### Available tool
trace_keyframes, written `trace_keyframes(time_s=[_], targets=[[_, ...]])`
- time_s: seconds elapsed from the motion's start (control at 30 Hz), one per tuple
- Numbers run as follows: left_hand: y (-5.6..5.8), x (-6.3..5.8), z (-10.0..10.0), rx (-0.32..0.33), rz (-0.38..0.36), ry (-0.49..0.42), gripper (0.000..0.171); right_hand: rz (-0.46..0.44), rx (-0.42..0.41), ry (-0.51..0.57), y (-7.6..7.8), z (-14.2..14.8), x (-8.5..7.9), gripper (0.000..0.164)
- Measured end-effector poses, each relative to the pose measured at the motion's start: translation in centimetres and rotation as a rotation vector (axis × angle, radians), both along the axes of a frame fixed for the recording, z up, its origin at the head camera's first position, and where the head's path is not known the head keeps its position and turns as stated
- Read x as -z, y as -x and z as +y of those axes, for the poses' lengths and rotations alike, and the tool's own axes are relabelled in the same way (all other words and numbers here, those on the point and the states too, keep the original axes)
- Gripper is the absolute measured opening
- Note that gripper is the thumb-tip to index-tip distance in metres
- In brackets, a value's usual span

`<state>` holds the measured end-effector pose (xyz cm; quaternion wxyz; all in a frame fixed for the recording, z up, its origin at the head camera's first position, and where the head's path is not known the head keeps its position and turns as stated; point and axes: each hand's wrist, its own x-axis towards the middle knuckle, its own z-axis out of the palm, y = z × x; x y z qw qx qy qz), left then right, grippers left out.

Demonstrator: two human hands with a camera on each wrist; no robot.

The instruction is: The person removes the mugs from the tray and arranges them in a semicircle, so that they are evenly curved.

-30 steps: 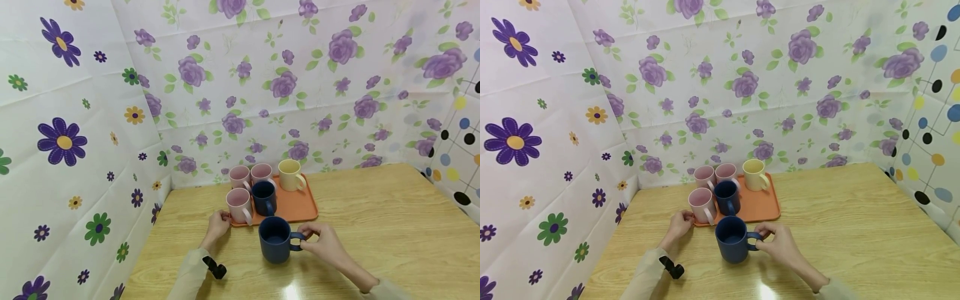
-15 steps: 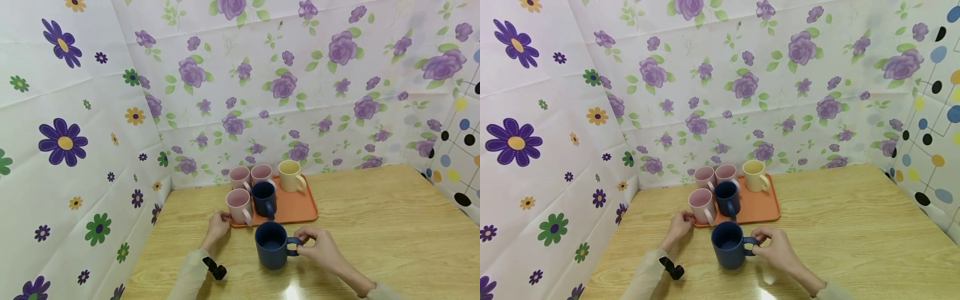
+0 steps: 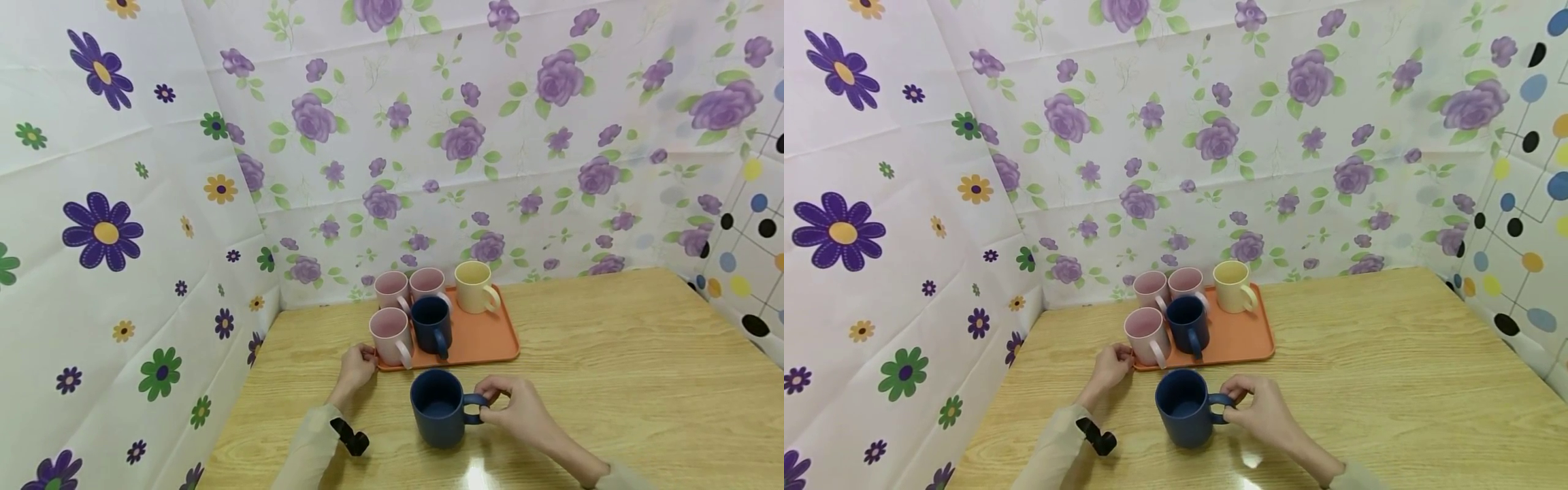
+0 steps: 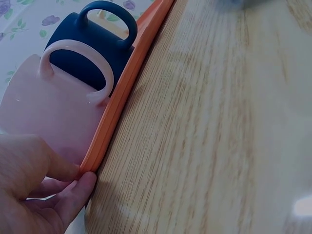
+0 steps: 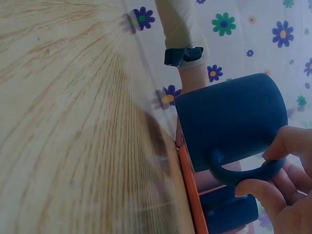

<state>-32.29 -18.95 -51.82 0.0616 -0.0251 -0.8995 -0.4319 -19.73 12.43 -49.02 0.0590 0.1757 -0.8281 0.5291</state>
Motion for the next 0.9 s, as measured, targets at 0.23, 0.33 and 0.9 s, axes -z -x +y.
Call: trace_keyframes(time_s=[0.23,0.33,0.9], targets=[[-0.2,-0.3,0.0,0.018,-0.006,0.011,0.013,0.030,-0.027,0.014,-0.2,-0.6,0.0,0.028],[-0.1,-0.3,0.0,0.022,-0.003,0.013,0.013,0.039,-0.040,0.012,-0.2,-0.9,0.1,0.029],[-0.1,-0.5,0.0,0.014,-0.026,0.003,0.015,0.021,-0.159,0.054,-0.7,-2.4,0.5,0.030]])
